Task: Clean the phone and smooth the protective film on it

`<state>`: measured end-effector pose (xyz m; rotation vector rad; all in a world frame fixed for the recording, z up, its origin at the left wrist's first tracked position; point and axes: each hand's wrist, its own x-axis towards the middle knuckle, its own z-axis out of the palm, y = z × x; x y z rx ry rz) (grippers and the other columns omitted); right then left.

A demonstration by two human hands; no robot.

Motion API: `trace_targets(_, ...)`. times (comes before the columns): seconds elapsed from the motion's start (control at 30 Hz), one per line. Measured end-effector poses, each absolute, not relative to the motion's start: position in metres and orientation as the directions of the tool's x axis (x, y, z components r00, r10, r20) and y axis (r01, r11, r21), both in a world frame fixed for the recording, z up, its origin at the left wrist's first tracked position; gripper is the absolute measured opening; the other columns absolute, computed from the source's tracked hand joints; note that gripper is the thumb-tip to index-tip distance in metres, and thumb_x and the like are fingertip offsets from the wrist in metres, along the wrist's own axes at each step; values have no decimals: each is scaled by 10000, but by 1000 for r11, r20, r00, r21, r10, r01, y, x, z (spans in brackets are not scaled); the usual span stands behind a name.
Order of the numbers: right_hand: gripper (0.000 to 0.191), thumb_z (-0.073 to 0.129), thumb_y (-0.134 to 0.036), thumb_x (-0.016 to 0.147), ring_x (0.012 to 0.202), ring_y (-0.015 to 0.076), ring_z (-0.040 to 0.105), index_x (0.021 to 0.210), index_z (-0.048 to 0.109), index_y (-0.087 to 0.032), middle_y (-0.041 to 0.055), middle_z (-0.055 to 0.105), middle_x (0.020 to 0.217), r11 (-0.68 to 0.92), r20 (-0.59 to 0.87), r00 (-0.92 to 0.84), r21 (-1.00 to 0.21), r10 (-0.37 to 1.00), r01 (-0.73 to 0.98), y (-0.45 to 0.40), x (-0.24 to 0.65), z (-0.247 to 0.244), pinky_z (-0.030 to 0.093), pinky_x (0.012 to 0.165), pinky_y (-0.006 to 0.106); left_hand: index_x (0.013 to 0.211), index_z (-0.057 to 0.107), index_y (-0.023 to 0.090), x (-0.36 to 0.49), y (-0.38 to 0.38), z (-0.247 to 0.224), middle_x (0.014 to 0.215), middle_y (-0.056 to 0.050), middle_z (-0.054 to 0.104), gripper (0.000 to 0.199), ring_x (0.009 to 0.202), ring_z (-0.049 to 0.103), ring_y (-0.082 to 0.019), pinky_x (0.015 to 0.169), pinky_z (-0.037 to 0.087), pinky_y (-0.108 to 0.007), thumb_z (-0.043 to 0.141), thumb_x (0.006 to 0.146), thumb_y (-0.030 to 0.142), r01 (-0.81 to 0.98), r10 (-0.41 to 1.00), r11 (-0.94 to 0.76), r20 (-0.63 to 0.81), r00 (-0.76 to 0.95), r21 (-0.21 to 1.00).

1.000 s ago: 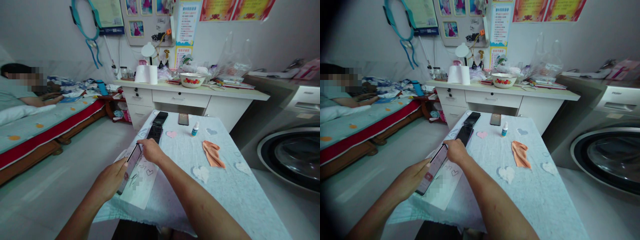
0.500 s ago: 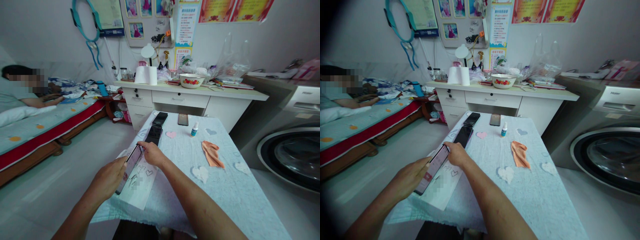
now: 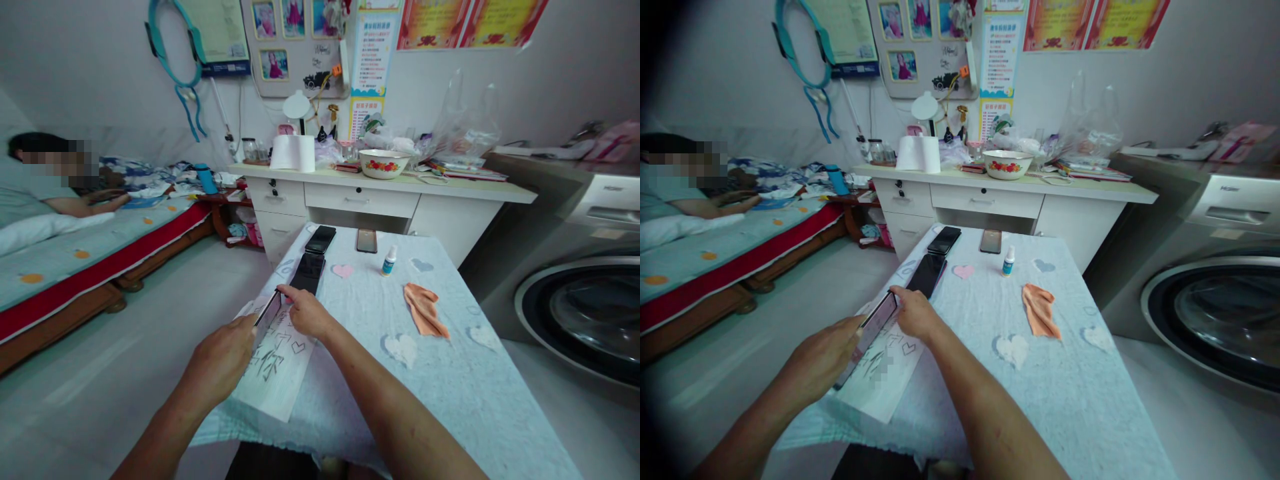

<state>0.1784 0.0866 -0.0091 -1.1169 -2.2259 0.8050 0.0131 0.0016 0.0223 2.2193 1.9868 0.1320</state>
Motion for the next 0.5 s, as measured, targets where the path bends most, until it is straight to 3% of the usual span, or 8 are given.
trace_targets(0.13,667,405,39,687,1147,174,514,1332,447,-123,114,529,1311,528,246,-533,-701,810,479,79,187,-10,398,981,328,1239,518,159,19,0,16,1200,-112,610,418,1102,578,-201,957,422,-297,269,918,254,982,992,-124,-2,126,145)
trace_targets(0.23,652,389,51,666,1221,181,449,1293,483,-104,129,508,1326,540,314,-478,-701,820,465,68,201,-11,371,1025,356,1252,508,150,27,-3,14,1141,-124,624,407,1040,600,-211,936,436,-316,293,916,228,986,993,-121,16,120,115)
trace_targets(0.5,623,383,47,681,1035,172,541,1245,520,-181,87,553,1233,470,300,-390,-740,871,480,36,236,-16,418,966,395,1171,559,150,66,-17,-1,977,-117,607,373,889,603,-231,746,505,-332,334,877,97,994,995,-55,77,62,-90)
